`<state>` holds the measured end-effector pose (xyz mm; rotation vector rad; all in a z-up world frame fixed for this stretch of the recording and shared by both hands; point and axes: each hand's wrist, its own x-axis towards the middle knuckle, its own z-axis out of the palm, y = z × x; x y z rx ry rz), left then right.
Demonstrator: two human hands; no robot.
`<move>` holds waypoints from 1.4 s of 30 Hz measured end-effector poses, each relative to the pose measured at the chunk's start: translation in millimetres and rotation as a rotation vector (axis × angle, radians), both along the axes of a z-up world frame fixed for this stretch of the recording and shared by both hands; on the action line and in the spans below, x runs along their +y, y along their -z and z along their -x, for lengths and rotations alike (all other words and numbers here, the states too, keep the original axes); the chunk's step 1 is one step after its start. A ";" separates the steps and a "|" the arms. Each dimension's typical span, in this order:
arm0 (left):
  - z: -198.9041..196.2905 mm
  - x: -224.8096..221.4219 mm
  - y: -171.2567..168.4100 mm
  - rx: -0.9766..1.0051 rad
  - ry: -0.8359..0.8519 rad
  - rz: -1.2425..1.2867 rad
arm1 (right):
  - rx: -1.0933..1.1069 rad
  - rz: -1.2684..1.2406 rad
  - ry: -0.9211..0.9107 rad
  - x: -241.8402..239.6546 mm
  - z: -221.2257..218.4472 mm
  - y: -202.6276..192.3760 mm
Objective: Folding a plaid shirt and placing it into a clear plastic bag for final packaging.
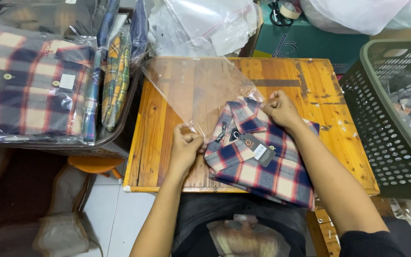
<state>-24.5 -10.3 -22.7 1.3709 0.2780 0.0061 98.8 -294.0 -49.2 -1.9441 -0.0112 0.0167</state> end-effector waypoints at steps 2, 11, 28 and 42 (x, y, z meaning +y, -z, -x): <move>10.8 2.2 -9.9 -0.011 0.017 -0.004 | -0.015 0.024 0.019 -2.3 -2.8 3.9; 33.0 11.2 -14.5 -0.116 0.006 0.023 | -0.135 0.643 0.104 22.2 20.1 -28.6; 23.2 -6.5 0.9 -0.536 -0.230 -0.592 | -0.747 1.228 -0.571 95.5 190.8 -82.2; 7.4 -15.9 10.7 -0.618 -0.498 -0.872 | -0.994 1.440 -0.512 92.1 184.6 -57.9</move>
